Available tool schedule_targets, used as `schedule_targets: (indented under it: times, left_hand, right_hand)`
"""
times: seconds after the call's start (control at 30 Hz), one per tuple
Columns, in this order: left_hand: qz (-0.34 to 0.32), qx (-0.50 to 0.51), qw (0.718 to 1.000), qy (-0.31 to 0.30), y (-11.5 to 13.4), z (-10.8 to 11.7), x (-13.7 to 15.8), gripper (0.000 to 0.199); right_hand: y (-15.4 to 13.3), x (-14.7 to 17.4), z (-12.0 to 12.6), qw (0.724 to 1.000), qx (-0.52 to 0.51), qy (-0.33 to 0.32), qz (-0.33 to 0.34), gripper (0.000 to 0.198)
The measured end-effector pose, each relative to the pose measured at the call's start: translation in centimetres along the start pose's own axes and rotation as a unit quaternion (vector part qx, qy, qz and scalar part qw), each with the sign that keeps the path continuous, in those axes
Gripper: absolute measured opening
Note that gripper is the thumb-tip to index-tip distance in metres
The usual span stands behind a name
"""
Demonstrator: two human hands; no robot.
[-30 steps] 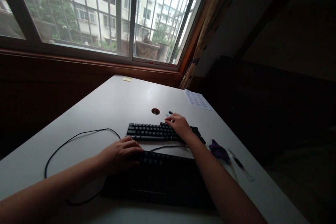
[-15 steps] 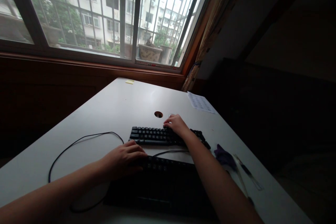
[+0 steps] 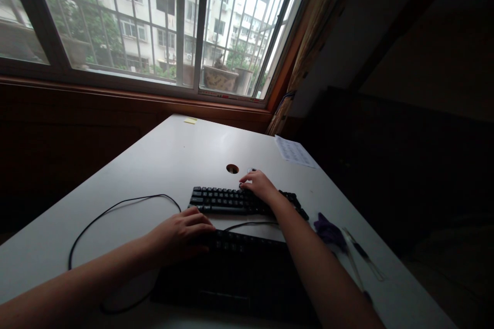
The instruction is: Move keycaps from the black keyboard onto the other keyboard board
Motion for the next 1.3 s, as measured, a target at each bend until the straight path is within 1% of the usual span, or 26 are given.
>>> schedule_targets:
  times: [0.17,0.27,0.37,0.53,0.77,0.83,0.93,1.07,1.17,1.3]
  left_hand:
    - [-0.002,-0.002,1.0,0.001,0.1,0.1,0.0,0.035]
    - [-0.004,-0.004,1.0,0.003,0.2,0.2,0.0,0.035]
    - [-0.002,-0.003,1.0,0.001,0.2,0.2,0.0,0.034]
    - [-0.001,-0.002,1.0,0.003,0.3,0.2,-0.1,0.035]
    - [-0.002,0.001,1.0,-0.001,0.2,0.2,0.0,0.035]
    - [-0.003,0.0,1.0,0.0,0.3,0.3,-0.1,0.035]
    - [-0.006,-0.002,1.0,0.003,0.3,0.3,-0.1,0.034]
    - [-0.002,-0.001,1.0,0.001,0.0,0.1,0.0,0.035]
    - [0.002,0.0,1.0,-0.001,-0.2,-0.1,0.1,0.036]
    - [0.005,-0.001,1.0,-0.004,-0.1,0.0,0.1,0.037]
  right_hand:
    - [-0.6,-0.2,0.3,1.0,-0.01,0.016,0.002,0.01]
    - [-1.0,0.2,1.0,0.999,-0.022,0.042,0.001,0.009]
    - [-1.5,1.4,2.2,0.996,-0.044,0.074,0.0,0.009]
    - [-3.2,5.0,4.4,0.989,-0.087,0.121,-0.005,0.015]
    - [-5.8,12.1,7.6,0.977,-0.122,0.17,-0.031,0.019]
    - [-6.7,14.1,7.9,0.977,-0.127,0.168,-0.039,0.017]
    - [-8.4,16.6,7.6,0.978,-0.121,0.165,-0.027,0.013]
    - [-10.2,19.0,5.9,0.978,-0.118,0.172,-0.004,0.008]
    - [-11.0,20.1,4.4,0.975,-0.119,0.187,0.001,0.006]
    - [-11.4,20.8,2.7,0.975,-0.138,0.176,-0.004,0.008]
Point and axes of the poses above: each hand's wrist, its own x-axis away from the middle knuckle, its own z-axis out of the back of the hand, y = z × x, the point moved 5 cm from there along -x, towards the middle knuckle, and after that the axes turned 10 degrees about z, right-handed, at the moved point
